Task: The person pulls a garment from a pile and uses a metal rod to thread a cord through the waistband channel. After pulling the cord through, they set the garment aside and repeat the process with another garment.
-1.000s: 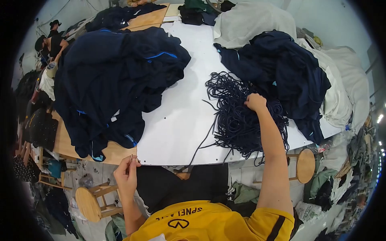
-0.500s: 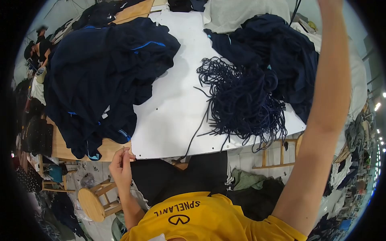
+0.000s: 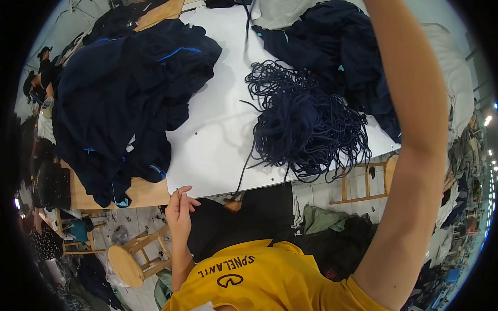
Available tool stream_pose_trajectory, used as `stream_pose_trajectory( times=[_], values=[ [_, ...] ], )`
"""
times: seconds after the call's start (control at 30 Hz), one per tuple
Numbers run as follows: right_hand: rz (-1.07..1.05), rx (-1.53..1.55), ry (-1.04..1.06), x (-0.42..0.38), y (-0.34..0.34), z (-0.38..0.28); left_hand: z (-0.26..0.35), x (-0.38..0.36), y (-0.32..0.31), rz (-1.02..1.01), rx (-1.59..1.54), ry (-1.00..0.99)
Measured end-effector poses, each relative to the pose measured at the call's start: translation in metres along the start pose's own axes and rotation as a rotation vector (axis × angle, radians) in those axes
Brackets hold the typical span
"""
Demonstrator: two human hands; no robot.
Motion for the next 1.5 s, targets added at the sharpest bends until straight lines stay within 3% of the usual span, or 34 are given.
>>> stream_pose_trajectory(
  times=[0.07, 0.13, 0.17, 0.2, 0.3, 0.4, 0.43, 0.53, 0.63, 0.73, 0.87, 1.0, 1.13, 1.23, 1.33, 1.47, 1.5],
  values=[
    [-0.172, -0.351, -0.023, -0.001, -0.035, 0.040, 0.000, 0.000, 0.004, -0.001, -0.007, 0.002],
    [-0.082, -0.185, 0.227, -0.027, -0.080, 0.100, -0.002, 0.004, 0.005, -0.001, -0.057, 0.015],
    [-0.272, -0.121, 0.031, -0.046, -0.086, 0.084, 0.001, 0.006, 0.003, -0.026, -0.139, 0.108],
    [-0.266, -0.048, 0.066, -0.066, -0.102, 0.090, 0.002, 0.010, -0.003, -0.058, -0.192, 0.151],
    [-0.340, 0.325, -0.130, -0.125, -0.148, 0.095, 0.008, 0.026, -0.039, -0.181, -0.316, 0.247],
    [-0.369, 0.426, -0.296, -0.172, -0.197, 0.080, -0.004, 0.049, -0.088, -0.408, -0.146, -0.001],
    [-0.312, 0.471, -0.336, -0.188, -0.222, 0.080, -0.005, 0.058, -0.104, -0.466, -0.072, -0.104],
    [-0.135, 0.385, -0.404, -0.219, -0.262, 0.069, -0.008, 0.078, -0.150, -0.667, -0.020, 0.016],
    [-0.091, 0.355, -0.460, -0.240, -0.281, 0.059, -0.026, 0.086, -0.185, -0.775, -0.248, 0.229],
    [0.050, 0.428, -0.544, -0.257, -0.307, 0.058, -0.041, 0.092, -0.197, -0.857, -0.196, 0.278],
    [0.026, 0.304, -0.556, -0.265, -0.314, 0.046, -0.041, 0.091, -0.192, -0.961, -0.040, 0.237],
    [0.040, 0.102, -0.505, -0.262, -0.321, 0.042, -0.035, 0.089, -0.193, -0.983, 0.302, -0.082],
    [0.140, 0.089, -0.494, -0.264, -0.336, 0.049, -0.049, 0.076, -0.196, -0.853, 0.291, -0.328],
    [0.261, 0.086, -0.532, -0.263, -0.352, 0.053, -0.043, 0.067, -0.197, -0.795, 0.299, -0.330],
    [0.394, 0.218, -0.609, -0.254, -0.354, 0.053, -0.030, 0.059, -0.200, -0.600, 0.283, -0.273],
    [0.383, 0.385, -0.730, -0.238, -0.331, 0.046, -0.018, 0.070, -0.200, -0.412, 0.060, -0.096],
    [0.390, 0.475, -0.726, -0.237, -0.330, 0.046, -0.017, 0.075, -0.202, -0.343, 0.022, -0.137]
  ],
)
Point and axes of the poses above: each hand's wrist, its own x-axis towards the middle knuckle, its own y-axis out of the back of the hand, z = x × y, the point moved 1 cm from there along x, towards the middle knuckle, and after that the axes turned 4 degrees about z, right-handed, at the moved point
